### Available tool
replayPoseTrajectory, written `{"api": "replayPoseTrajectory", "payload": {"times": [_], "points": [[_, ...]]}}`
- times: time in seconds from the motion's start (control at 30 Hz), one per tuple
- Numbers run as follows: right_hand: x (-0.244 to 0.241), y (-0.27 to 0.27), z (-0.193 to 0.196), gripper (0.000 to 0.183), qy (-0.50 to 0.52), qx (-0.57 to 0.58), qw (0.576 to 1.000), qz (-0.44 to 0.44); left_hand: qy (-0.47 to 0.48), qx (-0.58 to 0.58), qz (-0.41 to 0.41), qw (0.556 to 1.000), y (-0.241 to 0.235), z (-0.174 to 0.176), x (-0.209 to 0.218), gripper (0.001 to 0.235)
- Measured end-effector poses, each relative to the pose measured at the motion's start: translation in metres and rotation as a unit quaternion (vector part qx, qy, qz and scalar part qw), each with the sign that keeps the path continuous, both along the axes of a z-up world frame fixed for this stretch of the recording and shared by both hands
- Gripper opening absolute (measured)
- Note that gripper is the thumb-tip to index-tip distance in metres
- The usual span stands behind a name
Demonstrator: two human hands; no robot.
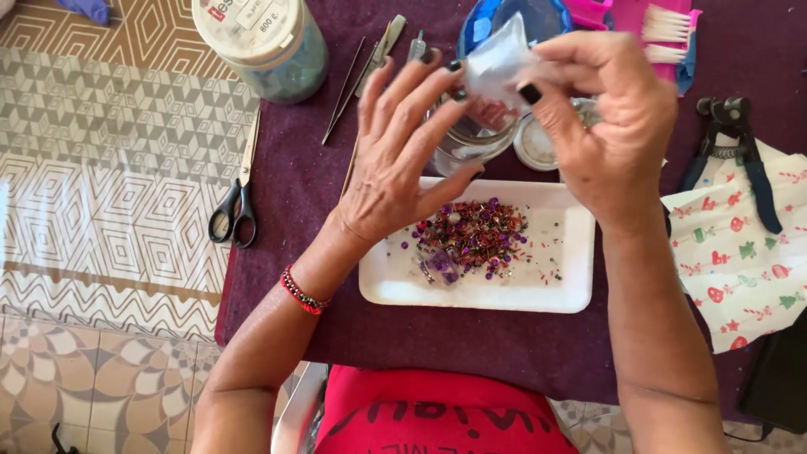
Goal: The person sweeps blue debris from a white tray into a pink dustpan using a small brush, then empties the debris onto the table. Next, they open a glass jar and pour mixed beads onto the white tray, followed by handling a small plastic bag containing additional beads.
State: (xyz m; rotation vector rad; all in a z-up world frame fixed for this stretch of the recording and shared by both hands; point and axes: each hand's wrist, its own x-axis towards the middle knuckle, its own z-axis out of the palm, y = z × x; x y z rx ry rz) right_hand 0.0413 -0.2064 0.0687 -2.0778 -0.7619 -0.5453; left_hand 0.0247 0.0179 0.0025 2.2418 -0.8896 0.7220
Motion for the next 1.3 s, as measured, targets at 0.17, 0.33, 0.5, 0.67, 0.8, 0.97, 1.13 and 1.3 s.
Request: {"api": "replayPoseTrajectory", "payload": {"times": [0.17, 0.33, 0.5, 0.67, 0.8, 0.97, 1.13, 1.3], "points": [[0.002, 0.01, 0.004, 0.013, -0.045, -0.063, 0.996, 0.041, -0.005, 0.016, 0.013, 1.0, 0.001, -0.006, -0.001, 0.054], [0.005, -0.018, 0.02, 0.056, -0.045, -0.125, 0.99, 0.055, -0.056, 0.029, 0.024, 0.998, 0.001, -0.014, 0.001, 0.063], [0.016, -0.081, 0.006, 0.015, 0.077, -0.26, 0.958, -0.094, -0.046, 0.021, -0.003, 0.999, -0.004, -0.014, 0.0, 0.061], [0.023, -0.069, 0.003, 0.047, 0.323, -0.405, 0.824, -0.229, -0.049, 0.036, -0.018, 0.998, -0.005, -0.015, 0.002, 0.058], [0.028, -0.08, -0.021, 0.008, 0.213, -0.476, 0.82, -0.236, -0.048, 0.026, -0.014, 0.998, -0.006, -0.015, 0.001, 0.054], [0.022, -0.077, 0.006, 0.004, 0.149, -0.317, 0.924, -0.154, -0.041, 0.025, -0.021, 0.999, -0.004, -0.018, 0.003, 0.057], [-0.002, -0.046, 0.024, 0.013, 0.082, -0.06, 0.992, -0.076, -0.033, 0.024, -0.023, 0.999, -0.002, -0.024, 0.001, 0.063], [-0.014, -0.013, 0.021, 0.024, 0.023, 0.063, 0.996, -0.066, -0.019, 0.033, -0.022, 0.999, -0.002, -0.038, 0.001, 0.08]]}}
